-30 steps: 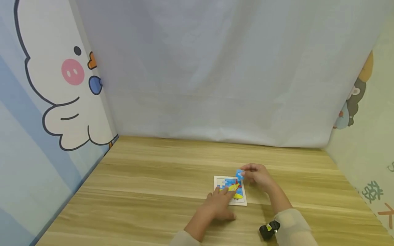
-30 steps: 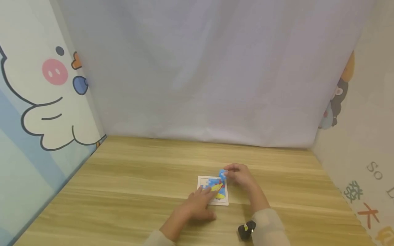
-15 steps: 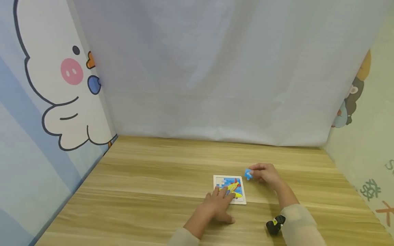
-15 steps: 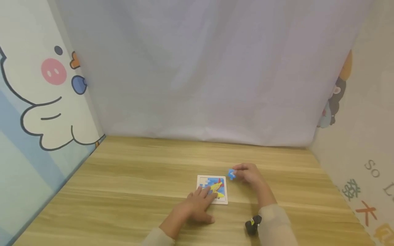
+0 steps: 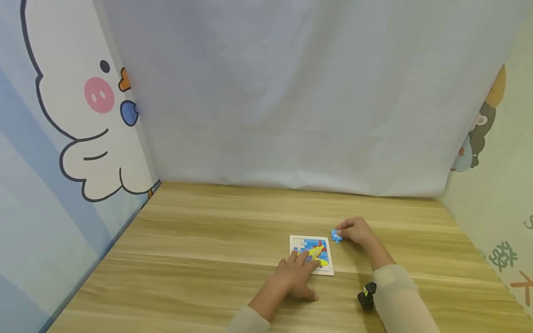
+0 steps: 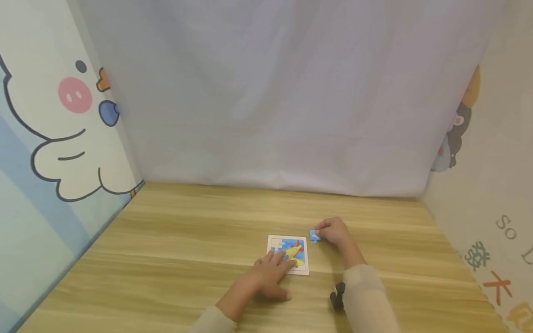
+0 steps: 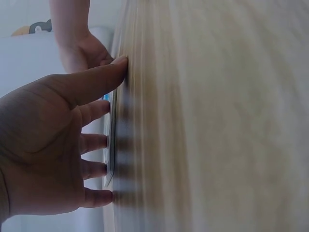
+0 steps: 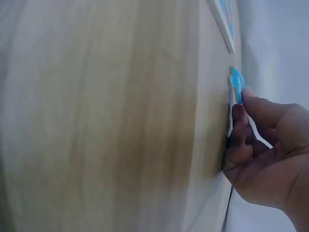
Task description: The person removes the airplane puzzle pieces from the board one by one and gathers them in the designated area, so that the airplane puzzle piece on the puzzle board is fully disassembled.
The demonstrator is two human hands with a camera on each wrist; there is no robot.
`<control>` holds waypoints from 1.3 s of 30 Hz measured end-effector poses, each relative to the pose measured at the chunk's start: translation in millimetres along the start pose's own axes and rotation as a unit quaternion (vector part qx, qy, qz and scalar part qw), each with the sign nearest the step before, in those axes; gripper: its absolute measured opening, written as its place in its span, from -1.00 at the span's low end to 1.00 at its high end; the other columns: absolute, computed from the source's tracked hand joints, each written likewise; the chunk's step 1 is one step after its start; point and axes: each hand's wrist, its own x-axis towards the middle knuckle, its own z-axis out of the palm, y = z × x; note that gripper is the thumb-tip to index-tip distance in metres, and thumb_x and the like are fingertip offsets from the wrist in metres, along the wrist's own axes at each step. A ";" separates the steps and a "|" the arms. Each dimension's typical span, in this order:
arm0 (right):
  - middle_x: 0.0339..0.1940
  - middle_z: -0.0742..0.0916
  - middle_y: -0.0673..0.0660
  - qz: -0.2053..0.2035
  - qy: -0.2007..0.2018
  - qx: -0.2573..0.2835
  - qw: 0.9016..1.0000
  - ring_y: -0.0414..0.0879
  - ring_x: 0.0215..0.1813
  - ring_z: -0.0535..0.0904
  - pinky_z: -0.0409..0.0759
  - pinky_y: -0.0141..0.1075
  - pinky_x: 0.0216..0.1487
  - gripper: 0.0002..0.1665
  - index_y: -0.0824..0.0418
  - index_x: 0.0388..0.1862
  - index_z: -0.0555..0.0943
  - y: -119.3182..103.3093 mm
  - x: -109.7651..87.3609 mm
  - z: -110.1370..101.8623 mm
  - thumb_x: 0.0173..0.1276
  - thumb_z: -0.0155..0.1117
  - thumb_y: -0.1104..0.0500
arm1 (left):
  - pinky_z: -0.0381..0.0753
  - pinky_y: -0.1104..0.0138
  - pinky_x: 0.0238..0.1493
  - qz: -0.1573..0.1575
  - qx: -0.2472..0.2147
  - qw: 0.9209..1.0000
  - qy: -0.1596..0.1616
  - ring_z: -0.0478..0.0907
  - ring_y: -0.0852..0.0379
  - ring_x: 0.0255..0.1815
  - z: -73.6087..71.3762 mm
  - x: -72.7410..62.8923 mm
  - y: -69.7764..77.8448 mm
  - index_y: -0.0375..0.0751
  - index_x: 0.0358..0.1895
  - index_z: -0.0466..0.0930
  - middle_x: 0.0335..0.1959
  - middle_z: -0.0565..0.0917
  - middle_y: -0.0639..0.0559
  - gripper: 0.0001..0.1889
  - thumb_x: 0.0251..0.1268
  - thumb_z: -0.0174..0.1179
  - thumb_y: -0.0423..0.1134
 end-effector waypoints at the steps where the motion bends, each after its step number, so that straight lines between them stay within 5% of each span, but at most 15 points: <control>1: -0.26 0.68 0.19 -0.001 0.002 -0.005 1.000 0.01 -0.21 0.50 0.48 -0.15 -0.17 -0.84 0.39 -0.26 0.65 -0.3 0.6 0.6 0.22 0.28 0.30 | 0.12 -0.09 0.25 0.001 -0.002 1.000 0.001 -0.03 -0.20 0.40 -0.2 0.5 0.1 0.15 0.36 0.26 0.42 0.10 -0.02 -0.16 -0.09 0.36 0.17; 18: -0.26 0.66 0.18 -0.006 -0.001 -0.013 1.000 0.06 -0.18 0.50 0.47 -0.09 -0.13 -0.84 0.38 -0.23 0.63 -3.6 -4.5 2.1 0.25 0.25 0.31 | 0.14 -0.11 0.23 0.002 -0.010 1.000 0.009 0.00 -0.21 0.39 1.2 1.3 0.0 0.13 0.34 0.29 0.41 0.13 -0.05 -0.16 -0.12 0.39 0.16; 30: -0.26 0.64 0.19 -0.047 -0.018 0.013 0.999 0.03 -0.20 0.51 0.51 -0.16 -0.20 -0.79 0.41 -0.13 0.58 -17.5 -19.3 4.2 0.26 0.18 0.36 | 0.09 -0.12 0.25 0.007 -0.078 0.997 0.024 -0.11 -0.24 0.41 0.5 0.6 -3.1 0.08 0.38 0.23 0.44 0.06 -0.10 -0.14 -0.08 0.39 0.09; 39: -0.24 0.63 0.18 -0.082 -0.041 0.033 0.995 0.03 -0.17 0.51 0.52 -0.14 -0.17 -0.75 0.43 -0.09 0.57 -27.4 -21.1 14.4 0.26 0.18 0.35 | 0.09 -0.07 0.27 0.004 -0.064 0.998 0.025 -0.06 -0.25 0.39 1.9 4.4 3.7 0.00 0.39 0.23 0.38 0.12 -0.20 -0.11 -0.08 0.37 0.14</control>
